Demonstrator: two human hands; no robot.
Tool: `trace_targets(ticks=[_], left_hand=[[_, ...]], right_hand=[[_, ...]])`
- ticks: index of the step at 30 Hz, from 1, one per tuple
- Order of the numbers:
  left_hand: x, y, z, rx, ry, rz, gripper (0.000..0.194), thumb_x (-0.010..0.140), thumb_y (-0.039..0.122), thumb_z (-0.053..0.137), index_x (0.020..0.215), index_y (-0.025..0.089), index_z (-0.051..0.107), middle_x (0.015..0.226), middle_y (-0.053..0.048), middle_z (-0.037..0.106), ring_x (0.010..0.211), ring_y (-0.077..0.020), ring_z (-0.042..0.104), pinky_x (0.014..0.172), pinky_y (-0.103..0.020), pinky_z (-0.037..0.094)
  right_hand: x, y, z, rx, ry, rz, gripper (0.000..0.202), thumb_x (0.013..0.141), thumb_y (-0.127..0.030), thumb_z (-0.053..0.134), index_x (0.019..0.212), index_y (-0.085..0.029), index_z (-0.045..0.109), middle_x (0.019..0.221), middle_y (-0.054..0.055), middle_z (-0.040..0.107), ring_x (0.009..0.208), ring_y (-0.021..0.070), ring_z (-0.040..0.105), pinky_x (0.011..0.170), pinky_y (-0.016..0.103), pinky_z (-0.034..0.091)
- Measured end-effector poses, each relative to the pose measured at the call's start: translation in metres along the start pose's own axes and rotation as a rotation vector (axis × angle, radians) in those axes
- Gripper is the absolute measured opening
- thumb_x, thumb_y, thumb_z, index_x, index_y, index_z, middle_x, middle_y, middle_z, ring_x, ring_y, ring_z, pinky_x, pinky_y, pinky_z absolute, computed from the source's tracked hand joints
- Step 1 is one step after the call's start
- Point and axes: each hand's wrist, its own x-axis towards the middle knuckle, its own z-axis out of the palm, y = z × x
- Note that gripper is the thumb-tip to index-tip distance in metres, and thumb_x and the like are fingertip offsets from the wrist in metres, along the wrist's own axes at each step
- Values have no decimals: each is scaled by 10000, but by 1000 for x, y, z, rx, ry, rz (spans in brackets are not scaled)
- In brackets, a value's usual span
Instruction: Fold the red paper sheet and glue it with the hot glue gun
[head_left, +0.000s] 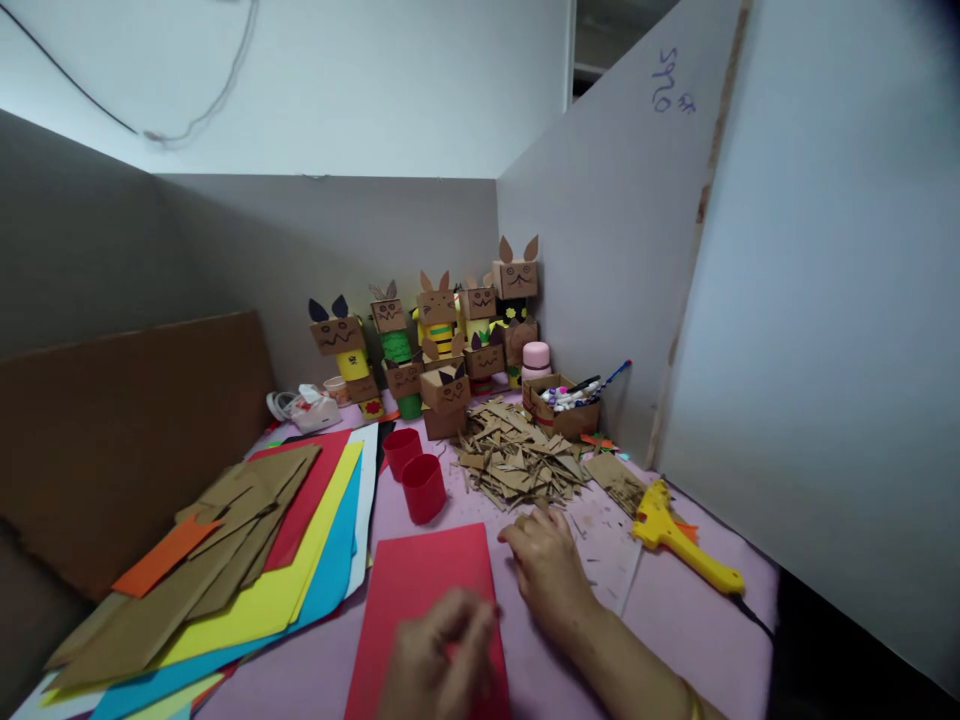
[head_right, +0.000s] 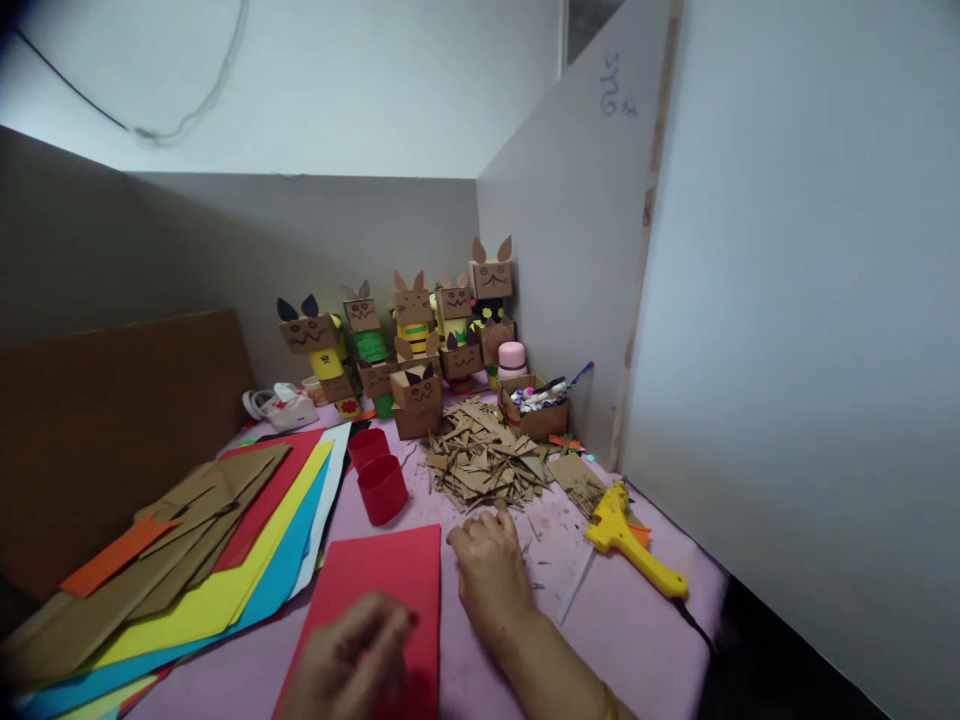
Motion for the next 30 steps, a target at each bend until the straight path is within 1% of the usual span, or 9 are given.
trace_targets(ticks=[3,5,7,9,15,18,23,27,30], left_hand=[[25,-8,-42,-35,579,-77,238,814,410,512,689,208,526,493,72,476,463,-108,493,460,-198,415],[34,-20,-65,113,690,-13,246,782,392,552,958,221,562,868,-13,625,841,-181,603,722,-293,492],[35,-38,-75,302,545,2,315,797,388,514,1061,221,557,1149,-80,571,1091,-244,521,885,-409,446],[30,-60,-72,373,378,-1,311,816,343,475,1077,204,572,1141,-100,592,1077,-248,546,892,-443,459],[9,-109,-40,635,237,88,337,830,240,468,1143,178,576,1277,-140,540,1196,-271,477,966,-481,421],[4,-106,-39,624,173,98,364,837,239,471,1192,208,542,1314,-117,518,1215,-258,461,969,-478,419],[-1,-87,-57,497,55,38,547,817,362,525,1335,277,370,1425,-93,371,1317,-280,287,1044,-592,172],[-3,-93,-56,323,-330,131,980,575,478,738,1385,323,209,1454,-96,284,1310,-347,224,1005,-601,212],[-5,-102,-35,429,-520,134,801,680,469,661,1351,359,239,1402,-102,350,1259,-389,284,913,-691,235]], right_hand=[[1,2,-2,167,44,81,279,788,-48,426,873,-198,646,866,70,670,883,222,535,866,364,320],[2,6,-2,297,55,162,250,824,-118,400,933,-178,618,917,88,658,896,224,549,838,363,357],[2,10,3,442,14,239,243,822,-186,412,1006,-170,570,895,78,641,835,210,578,749,335,414],[1,11,11,592,-74,309,274,806,-246,427,1053,-167,514,780,29,610,674,173,599,605,288,442],[-7,-2,31,878,-271,481,389,732,-305,462,1083,-145,414,587,-80,498,367,78,496,348,187,280],[-7,-8,31,961,-319,518,472,658,-263,511,1103,-148,400,520,-103,496,315,67,445,323,177,262],[-1,1,29,1081,-306,606,586,577,-244,534,1138,-160,383,391,-141,453,276,60,362,298,160,223],[3,11,29,1126,-258,691,596,567,-260,494,1135,-129,372,344,-142,438,276,64,349,302,155,220],[3,10,28,1126,-247,706,587,555,-247,500,1116,-126,377,357,-140,455,280,61,351,302,153,225]])
